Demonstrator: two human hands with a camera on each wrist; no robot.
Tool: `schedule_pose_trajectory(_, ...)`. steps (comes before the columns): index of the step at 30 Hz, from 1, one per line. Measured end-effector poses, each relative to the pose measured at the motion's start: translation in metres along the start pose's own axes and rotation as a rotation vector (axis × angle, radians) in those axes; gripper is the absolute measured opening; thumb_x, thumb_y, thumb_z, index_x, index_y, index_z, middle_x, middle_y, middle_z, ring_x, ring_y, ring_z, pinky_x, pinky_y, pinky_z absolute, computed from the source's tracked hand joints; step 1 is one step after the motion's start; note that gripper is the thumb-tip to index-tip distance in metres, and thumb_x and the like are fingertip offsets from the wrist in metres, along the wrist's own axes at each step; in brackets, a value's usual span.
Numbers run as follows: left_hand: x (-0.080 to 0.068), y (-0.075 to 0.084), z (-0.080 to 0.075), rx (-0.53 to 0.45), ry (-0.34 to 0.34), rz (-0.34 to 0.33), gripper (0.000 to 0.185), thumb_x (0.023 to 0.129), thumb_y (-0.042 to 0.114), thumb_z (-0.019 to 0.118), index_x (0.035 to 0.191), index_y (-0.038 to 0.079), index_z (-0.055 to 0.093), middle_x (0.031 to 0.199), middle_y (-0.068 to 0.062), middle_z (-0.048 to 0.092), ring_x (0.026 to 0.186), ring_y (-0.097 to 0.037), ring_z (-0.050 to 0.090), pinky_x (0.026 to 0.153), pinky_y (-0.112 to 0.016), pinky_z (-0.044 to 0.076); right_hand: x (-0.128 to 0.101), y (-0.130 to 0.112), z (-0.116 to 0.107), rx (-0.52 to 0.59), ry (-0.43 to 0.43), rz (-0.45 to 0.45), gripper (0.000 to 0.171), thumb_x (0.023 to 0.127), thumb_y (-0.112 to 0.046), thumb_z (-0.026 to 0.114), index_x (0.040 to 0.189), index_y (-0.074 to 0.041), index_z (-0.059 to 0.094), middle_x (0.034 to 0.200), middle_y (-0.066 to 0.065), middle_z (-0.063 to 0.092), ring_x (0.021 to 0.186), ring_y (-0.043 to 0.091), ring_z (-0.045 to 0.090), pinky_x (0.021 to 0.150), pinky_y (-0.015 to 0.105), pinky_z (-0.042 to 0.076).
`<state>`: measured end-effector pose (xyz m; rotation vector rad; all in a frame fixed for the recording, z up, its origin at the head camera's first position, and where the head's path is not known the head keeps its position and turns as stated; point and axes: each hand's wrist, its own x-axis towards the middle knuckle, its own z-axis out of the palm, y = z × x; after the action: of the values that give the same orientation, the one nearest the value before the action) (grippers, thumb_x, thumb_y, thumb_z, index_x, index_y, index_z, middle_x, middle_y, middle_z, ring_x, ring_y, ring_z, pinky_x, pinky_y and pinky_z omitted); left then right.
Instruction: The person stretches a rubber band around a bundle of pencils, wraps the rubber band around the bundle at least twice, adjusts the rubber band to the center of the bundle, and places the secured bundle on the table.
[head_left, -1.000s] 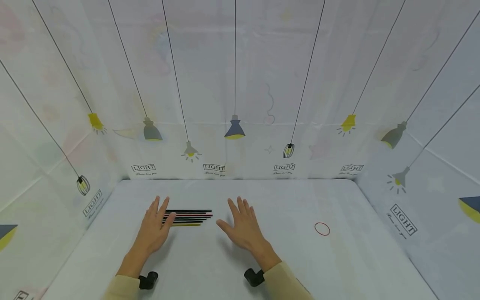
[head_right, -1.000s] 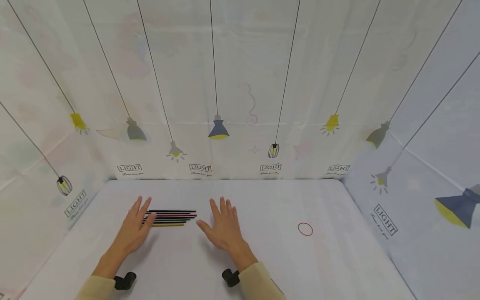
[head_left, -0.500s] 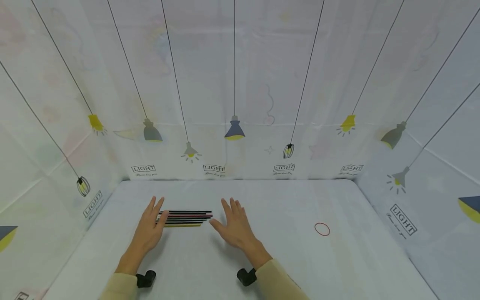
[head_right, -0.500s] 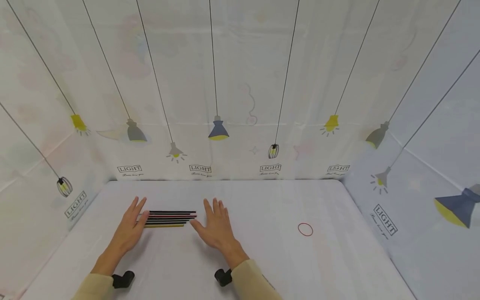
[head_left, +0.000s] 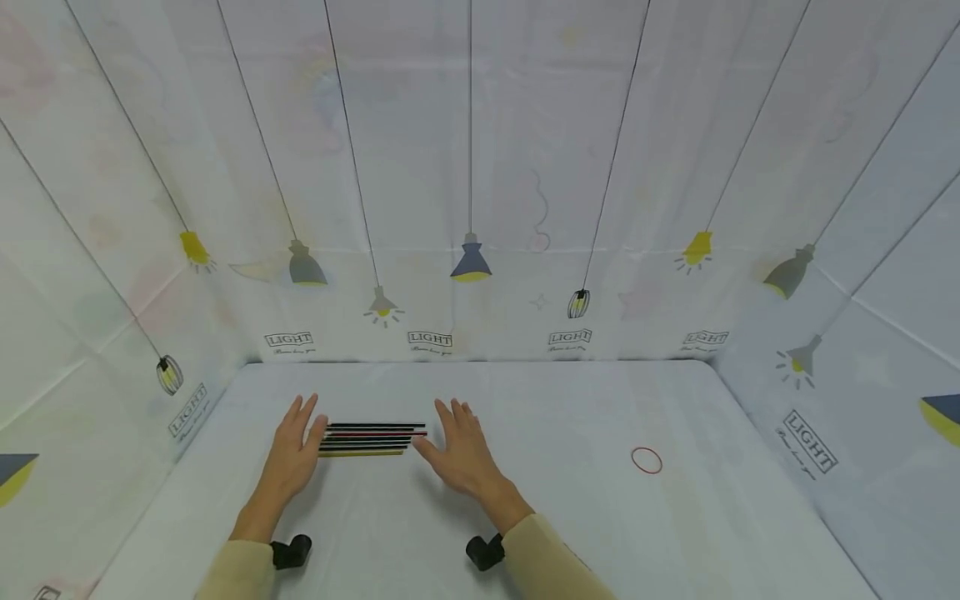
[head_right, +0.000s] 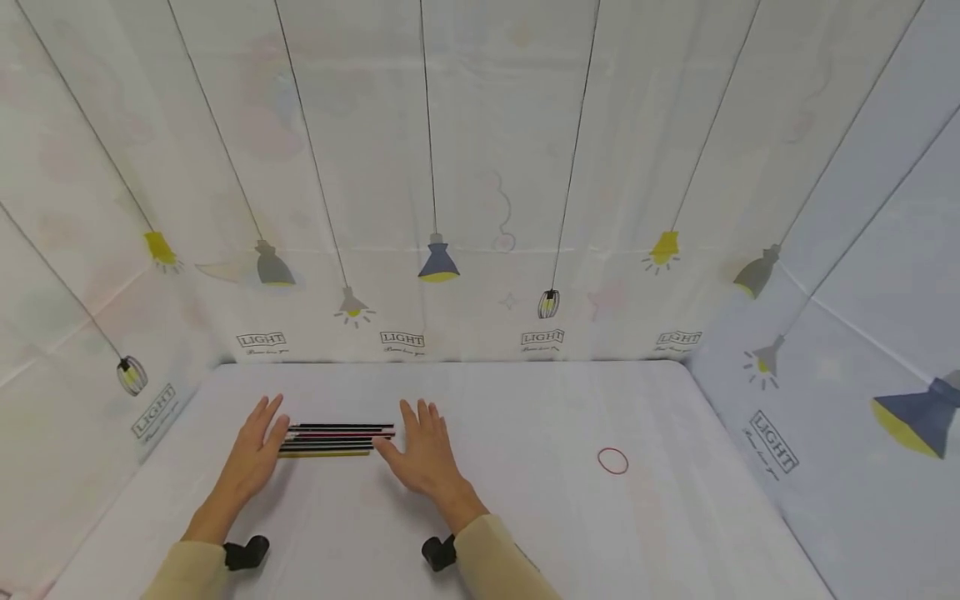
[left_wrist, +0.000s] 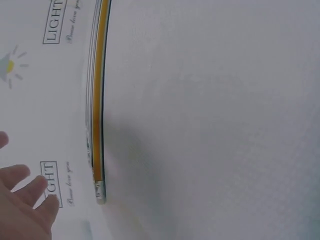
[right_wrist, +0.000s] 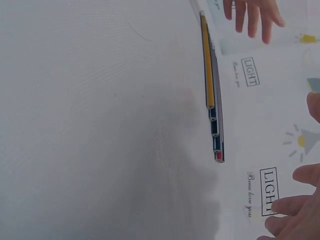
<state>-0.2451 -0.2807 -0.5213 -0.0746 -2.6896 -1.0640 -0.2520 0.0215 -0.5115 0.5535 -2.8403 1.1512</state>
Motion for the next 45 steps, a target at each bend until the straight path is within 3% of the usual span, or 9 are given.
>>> schedule_pose_trajectory(9, 0.005, -0.018, 0.003, -0.041, -0.031, -0.054, 0.065, 0.111, 0.047, 0.031, 0.158, 0.002, 0.030, 0.163, -0.032, 0.016, 0.148, -0.054, 0.014, 0.115, -0.071, 0.014, 0.008, -0.001, 0.004, 0.065, -0.010, 0.041, 0.079, 0.100, -0.059, 0.052, 0.158, -0.009, 0.033, 0.163, 0.021, 0.027, 0.153, 0.040, 0.018, 0.122, 0.057, 0.016)
schedule_pose_trajectory(16, 0.010, -0.031, 0.003, -0.122, -0.101, -0.140, 0.066, 0.111, 0.047, 0.028, 0.160, 0.002, 0.023, 0.165, -0.030, 0.009, 0.152, -0.047, 0.005, 0.119, -0.066, 0.008, 0.015, -0.001, 0.017, 0.106, -0.052, 0.098, 0.082, 0.099, -0.062, 0.051, 0.160, -0.012, 0.030, 0.165, 0.018, 0.024, 0.154, 0.036, 0.017, 0.120, 0.058, 0.023)
schedule_pose_trajectory(26, 0.017, -0.022, 0.012, -0.149, -0.174, -0.171, 0.073, 0.110, 0.054, 0.023, 0.162, 0.004, 0.019, 0.166, -0.028, 0.007, 0.153, -0.045, 0.002, 0.121, -0.063, 0.004, 0.030, 0.007, 0.038, 0.125, -0.104, 0.089, 0.081, 0.101, -0.060, 0.049, 0.160, -0.009, 0.028, 0.165, 0.020, 0.022, 0.154, 0.036, 0.016, 0.121, 0.055, 0.021)
schedule_pose_trajectory(34, 0.017, -0.018, 0.020, -0.177, -0.185, -0.207, 0.072, 0.109, 0.057, 0.022, 0.163, 0.009, 0.018, 0.167, -0.022, 0.015, 0.153, -0.042, 0.009, 0.122, -0.059, 0.008, 0.033, 0.004, 0.045, 0.205, -0.149, 0.050, 0.078, 0.102, -0.055, 0.050, 0.160, -0.008, 0.028, 0.165, 0.020, 0.022, 0.154, 0.035, 0.015, 0.122, 0.054, 0.019)
schedule_pose_trajectory(45, 0.020, -0.006, 0.028, -0.226, -0.171, -0.210, 0.072, 0.109, 0.057, 0.024, 0.163, 0.010, 0.020, 0.167, -0.018, 0.019, 0.153, -0.040, 0.013, 0.122, -0.058, 0.012, 0.033, 0.001, 0.049, 0.273, -0.099, 0.043, 0.071, 0.103, -0.051, 0.051, 0.158, -0.008, 0.034, 0.162, 0.015, 0.033, 0.152, 0.034, 0.024, 0.121, 0.053, 0.022)
